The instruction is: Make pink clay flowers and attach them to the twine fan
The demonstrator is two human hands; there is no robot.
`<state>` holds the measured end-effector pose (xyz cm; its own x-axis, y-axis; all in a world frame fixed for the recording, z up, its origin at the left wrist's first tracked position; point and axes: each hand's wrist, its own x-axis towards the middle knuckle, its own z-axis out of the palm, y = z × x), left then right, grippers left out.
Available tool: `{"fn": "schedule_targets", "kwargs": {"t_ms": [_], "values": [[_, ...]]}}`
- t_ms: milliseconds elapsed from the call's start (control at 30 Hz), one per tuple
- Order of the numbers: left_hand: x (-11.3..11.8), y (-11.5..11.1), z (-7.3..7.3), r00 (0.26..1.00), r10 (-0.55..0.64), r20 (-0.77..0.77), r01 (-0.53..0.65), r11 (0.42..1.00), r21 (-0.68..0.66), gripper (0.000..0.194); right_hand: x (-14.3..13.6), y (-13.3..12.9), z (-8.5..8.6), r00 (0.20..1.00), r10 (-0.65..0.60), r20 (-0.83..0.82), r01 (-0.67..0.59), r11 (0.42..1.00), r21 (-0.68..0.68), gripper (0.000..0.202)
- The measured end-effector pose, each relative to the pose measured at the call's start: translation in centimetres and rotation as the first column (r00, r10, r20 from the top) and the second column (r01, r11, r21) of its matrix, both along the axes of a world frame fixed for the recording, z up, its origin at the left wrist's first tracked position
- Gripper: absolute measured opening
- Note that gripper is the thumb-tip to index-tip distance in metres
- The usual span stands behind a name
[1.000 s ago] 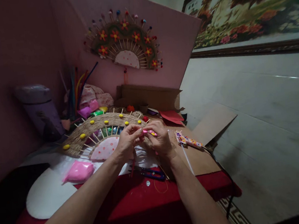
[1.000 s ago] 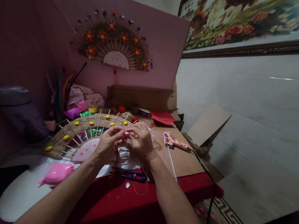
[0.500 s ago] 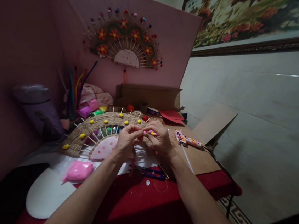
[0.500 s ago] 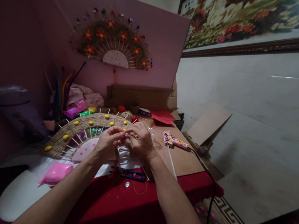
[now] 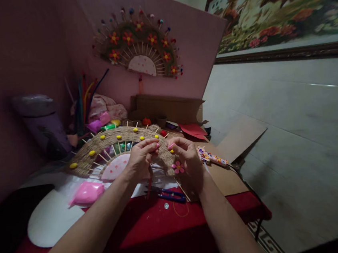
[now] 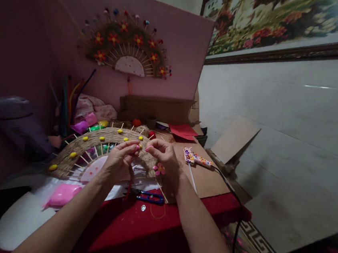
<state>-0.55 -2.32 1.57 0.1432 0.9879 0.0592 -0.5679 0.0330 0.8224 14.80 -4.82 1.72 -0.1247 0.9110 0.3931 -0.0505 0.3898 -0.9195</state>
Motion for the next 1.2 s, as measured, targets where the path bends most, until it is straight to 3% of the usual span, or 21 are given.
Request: {"fn": "schedule_targets", "kwargs": {"t_ms": [67,133,233,333,433,533,600,867,1200], "values": [[-0.3,0.1,0.0,1.000,0.004,0.022,-0.004,0.999,0.034,0.030,0.1,-0.4,0.1,0.998,0.001,-0.069,-0.009,0.994,-0.108,0.021],[-0.4,0.0,0.0,1.000,-0.012,0.026,0.011,0.998,0.055,0.030,-0.1,-0.3,0.2,0.998,-0.005,-0.069,-0.004,0.992,-0.124,0.022],[-0.2,-0.4,-0.1,0.989,-0.149,-0.026,0.150,0.988,0.034,0.031,-0.4,0.5,0.0,0.998,-0.053,-0.045,0.056,0.995,0.081,0.013],[0.2,-0.9,-0.2,0.955,-0.298,-0.001,0.298,0.954,0.020,0.030,-0.7,1.4,-0.3,0.994,-0.105,-0.011,0.103,0.950,0.296,0.004],[0.4,-1.0,-0.4,0.941,-0.336,0.043,0.335,0.941,0.040,0.032,-0.9,1.5,-0.5,0.989,-0.136,0.049,0.112,0.933,0.342,0.004],[0.3,-0.8,-0.7,0.932,-0.362,0.025,0.360,0.932,0.043,0.034,-1.0,1.1,-0.5,0.977,-0.197,0.075,0.170,0.947,0.272,0.012],[0.3,-0.7,-0.8,0.932,-0.362,0.010,0.362,0.931,0.044,0.035,-0.9,0.9,-0.5,0.973,-0.210,0.097,0.181,0.952,0.248,0.015],[0.4,-0.7,-0.6,0.965,-0.262,-0.020,0.263,0.964,0.038,0.042,-0.9,1.4,-0.4,0.977,-0.161,0.136,0.096,0.915,0.391,0.002],[0.3,-1.0,-0.3,0.963,-0.266,-0.045,0.267,0.963,0.027,0.042,-1.0,1.4,-0.5,0.970,-0.201,0.137,0.126,0.898,0.422,0.006]]}}
